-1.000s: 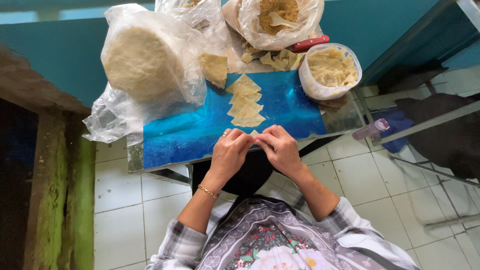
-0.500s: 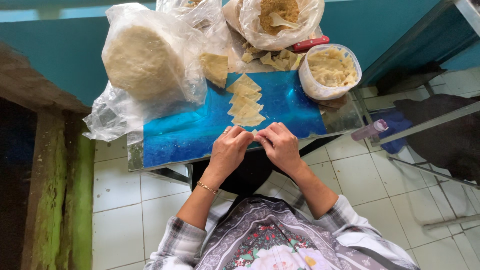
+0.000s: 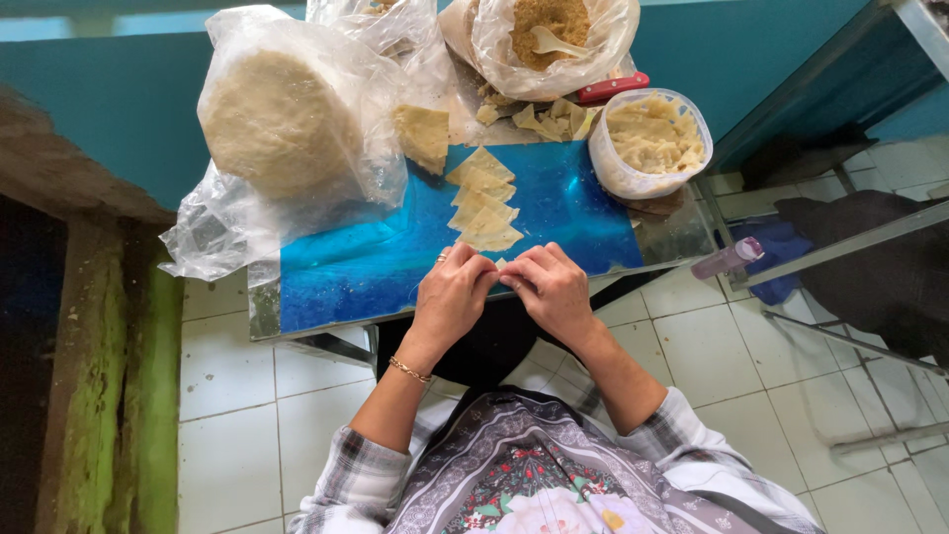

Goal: The person sits at a table and folds triangular pieces of thin dough around a portion of filling taken from a plastic container, pinching the edges closed by hand and setting the finished filled pastry on the blue work mat. They repeat the folding cycle, occasionally reaching into a bag of brown powder and repositioning dough pieces.

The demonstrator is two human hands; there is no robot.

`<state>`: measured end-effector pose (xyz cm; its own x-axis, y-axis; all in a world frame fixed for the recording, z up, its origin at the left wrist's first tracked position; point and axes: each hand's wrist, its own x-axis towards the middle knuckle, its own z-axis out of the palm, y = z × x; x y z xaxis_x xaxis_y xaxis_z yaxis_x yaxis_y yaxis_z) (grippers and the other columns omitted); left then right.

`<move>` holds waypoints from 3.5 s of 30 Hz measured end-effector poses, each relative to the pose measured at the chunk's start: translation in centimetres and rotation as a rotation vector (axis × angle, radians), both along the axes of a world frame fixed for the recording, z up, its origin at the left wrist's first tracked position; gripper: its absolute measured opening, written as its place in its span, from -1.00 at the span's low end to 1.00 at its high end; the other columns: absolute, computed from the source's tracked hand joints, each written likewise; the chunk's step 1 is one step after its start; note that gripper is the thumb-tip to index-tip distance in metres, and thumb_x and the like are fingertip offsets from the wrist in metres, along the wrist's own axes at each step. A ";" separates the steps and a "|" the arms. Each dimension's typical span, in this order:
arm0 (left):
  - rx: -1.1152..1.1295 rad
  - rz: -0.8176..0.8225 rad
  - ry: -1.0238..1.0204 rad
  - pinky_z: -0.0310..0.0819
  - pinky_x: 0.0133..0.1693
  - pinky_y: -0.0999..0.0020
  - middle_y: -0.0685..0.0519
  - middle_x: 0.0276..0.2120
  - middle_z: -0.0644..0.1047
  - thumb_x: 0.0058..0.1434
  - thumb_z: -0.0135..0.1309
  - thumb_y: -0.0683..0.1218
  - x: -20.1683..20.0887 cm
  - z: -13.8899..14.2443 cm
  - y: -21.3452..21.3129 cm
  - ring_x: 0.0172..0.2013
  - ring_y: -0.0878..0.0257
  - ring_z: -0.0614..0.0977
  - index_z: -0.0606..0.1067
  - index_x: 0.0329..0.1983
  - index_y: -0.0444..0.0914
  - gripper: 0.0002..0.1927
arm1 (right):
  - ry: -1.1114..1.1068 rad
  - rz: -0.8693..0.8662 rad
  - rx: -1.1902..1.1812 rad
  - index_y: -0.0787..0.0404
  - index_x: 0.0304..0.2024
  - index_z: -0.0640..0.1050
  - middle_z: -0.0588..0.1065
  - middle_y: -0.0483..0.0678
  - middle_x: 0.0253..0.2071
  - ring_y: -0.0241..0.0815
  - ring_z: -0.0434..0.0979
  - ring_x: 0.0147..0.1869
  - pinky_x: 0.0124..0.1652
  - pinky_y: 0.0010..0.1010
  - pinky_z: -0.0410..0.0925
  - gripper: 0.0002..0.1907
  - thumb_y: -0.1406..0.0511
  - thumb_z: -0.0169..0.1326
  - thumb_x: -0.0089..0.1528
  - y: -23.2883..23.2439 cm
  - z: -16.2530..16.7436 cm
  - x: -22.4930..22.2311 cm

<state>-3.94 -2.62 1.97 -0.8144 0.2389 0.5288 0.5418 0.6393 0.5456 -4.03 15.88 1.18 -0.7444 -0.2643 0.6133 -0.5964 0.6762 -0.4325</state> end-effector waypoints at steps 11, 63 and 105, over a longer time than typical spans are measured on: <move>-0.015 -0.022 -0.033 0.50 -0.18 0.15 0.03 -0.28 0.53 0.22 0.20 -0.13 -0.7 -0.4 -0.2 -0.18 0.00 0.57 0.56 -0.29 -0.18 -0.95 | -0.043 0.063 -0.067 0.14 -0.13 0.66 0.57 -0.14 -0.19 -0.10 0.51 -0.14 -0.17 -0.29 0.42 -0.72 0.30 0.34 0.10 0.7 0.6 0.5; -0.033 -0.048 -0.010 0.50 -0.24 0.19 0.08 -0.35 0.51 0.19 0.24 -0.09 0.0 0.8 -0.7 -0.25 0.08 0.58 0.56 -0.36 -0.15 -0.92 | 0.189 -0.161 0.101 0.01 -0.14 0.63 0.45 -0.08 0.23 0.00 0.33 0.35 0.33 -0.05 0.07 -0.78 0.35 0.28 0.17 9.6 6.0 -3.8; -0.110 0.153 -0.348 0.52 -0.25 0.14 0.06 -0.38 0.56 0.08 0.23 0.01 -2.0 0.2 0.8 -0.22 0.08 0.62 0.62 -0.48 -0.18 -0.83 | 0.067 0.058 -0.002 0.19 -0.22 0.61 0.54 -0.06 -0.25 -0.01 0.54 -0.17 -0.19 -0.21 0.40 -0.87 0.36 0.27 0.18 0.2 -0.6 0.8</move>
